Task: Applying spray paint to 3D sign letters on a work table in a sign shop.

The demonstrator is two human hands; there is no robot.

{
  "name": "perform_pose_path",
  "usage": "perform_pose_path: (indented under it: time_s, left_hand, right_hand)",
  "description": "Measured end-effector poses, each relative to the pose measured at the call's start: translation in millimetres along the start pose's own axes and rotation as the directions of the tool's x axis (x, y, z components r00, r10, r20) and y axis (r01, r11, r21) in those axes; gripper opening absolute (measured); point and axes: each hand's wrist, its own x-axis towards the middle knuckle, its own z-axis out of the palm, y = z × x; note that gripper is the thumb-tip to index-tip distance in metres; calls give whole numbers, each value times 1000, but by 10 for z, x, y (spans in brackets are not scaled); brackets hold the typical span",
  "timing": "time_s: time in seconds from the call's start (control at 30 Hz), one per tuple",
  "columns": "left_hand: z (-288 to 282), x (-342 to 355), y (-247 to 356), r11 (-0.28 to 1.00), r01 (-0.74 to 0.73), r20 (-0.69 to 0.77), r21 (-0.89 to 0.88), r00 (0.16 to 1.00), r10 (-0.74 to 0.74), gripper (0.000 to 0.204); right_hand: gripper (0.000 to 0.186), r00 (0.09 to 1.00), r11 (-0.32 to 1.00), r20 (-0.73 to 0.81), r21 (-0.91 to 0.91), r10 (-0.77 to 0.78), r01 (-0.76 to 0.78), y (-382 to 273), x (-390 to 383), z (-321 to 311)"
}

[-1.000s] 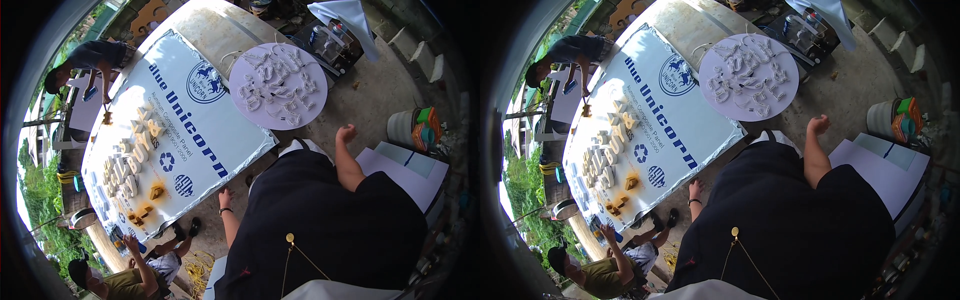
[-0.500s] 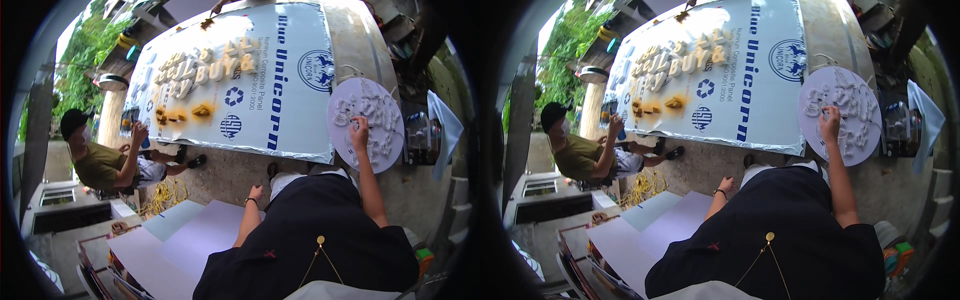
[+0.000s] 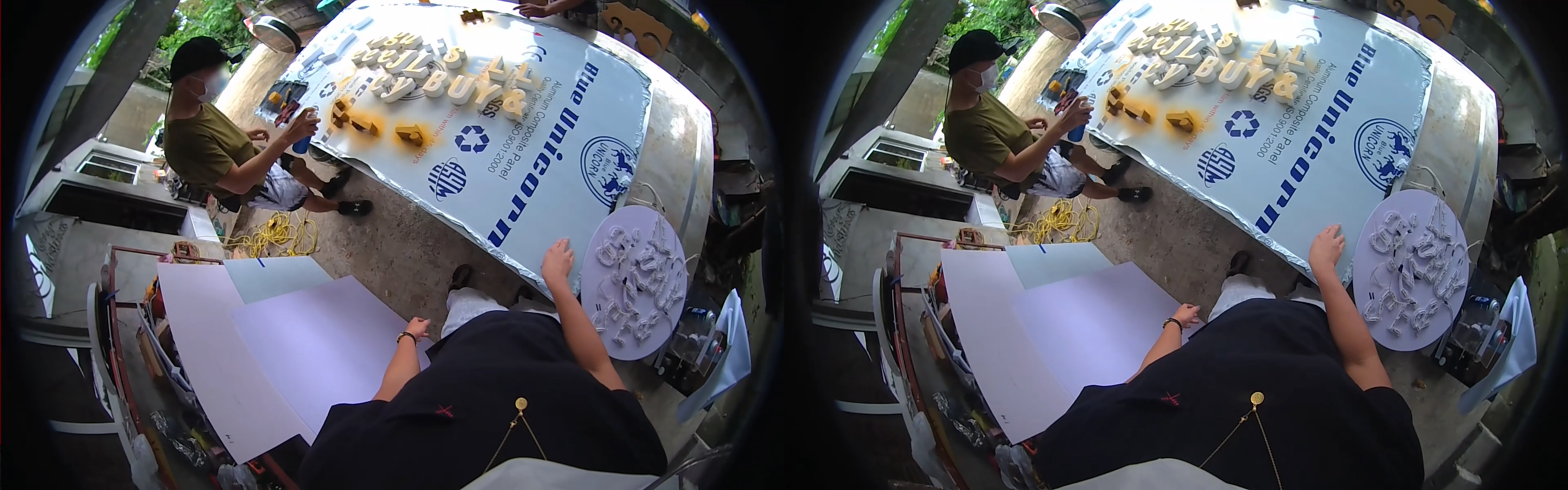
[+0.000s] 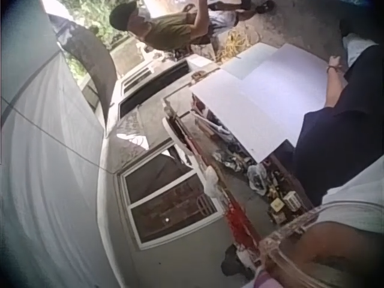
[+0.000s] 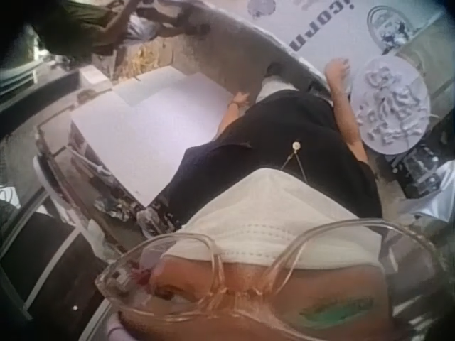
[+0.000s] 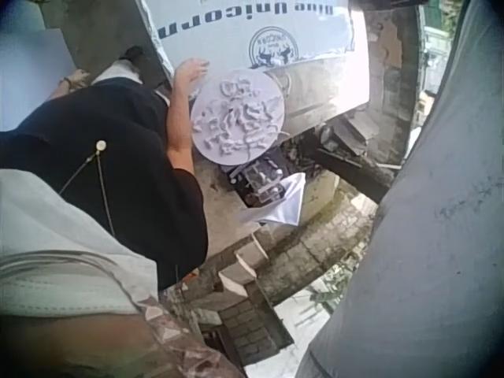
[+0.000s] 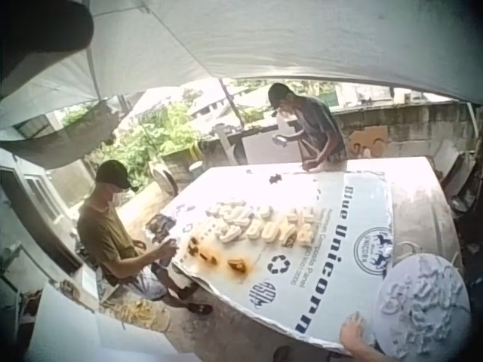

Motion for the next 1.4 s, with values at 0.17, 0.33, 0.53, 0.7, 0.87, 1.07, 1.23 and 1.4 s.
perform_pose_path:
  time_s: [0.17, 0.33, 0.53, 0.7, 0.87, 1.07, 1.23, 1.4]
  left_hand:
    - [42, -57, -95, 998, 22, -22, 58, 1000, -21, 45]
    - [85, -74, 79, 997, -53, -32, 51, 998, 54, 46]
    - [176, -2, 258, 988, -155, -58, -13, 986, 154, 48]
    - [204, 139, 199, 981, -195, -55, -5, 979, 195, 50]
    - [171, 165, 35, 983, -183, -49, 18, 982, 184, 48]
    - [141, 17, -42, 997, -69, 23, 30, 997, 69, 50]
    - [175, -28, -44, 997, -70, -4, 22, 998, 70, 50]
    - [175, -45, 40, 997, -78, -11, 14, 997, 79, 50]
  right_hand:
    - [36, 996, 999, 84, -29, -18, 21, -27, 59, -12]
    - [45, 996, 998, 80, -52, -40, 44, 16, 63, 20]
    - [65, 992, 995, 90, -47, -85, 89, 57, 64, 1]
    - [55, 971, 982, 181, -84, -155, 172, 55, 55, -86]
    - [60, 972, 985, 185, -69, -145, 160, 49, 35, -129]
    - [51, 969, 974, 185, -122, -164, 188, 31, 56, -105]
    - [41, 964, 963, 194, -166, -180, 214, 29, 71, -84]
    - [37, 960, 953, 217, -209, -174, 220, 14, 97, -48]
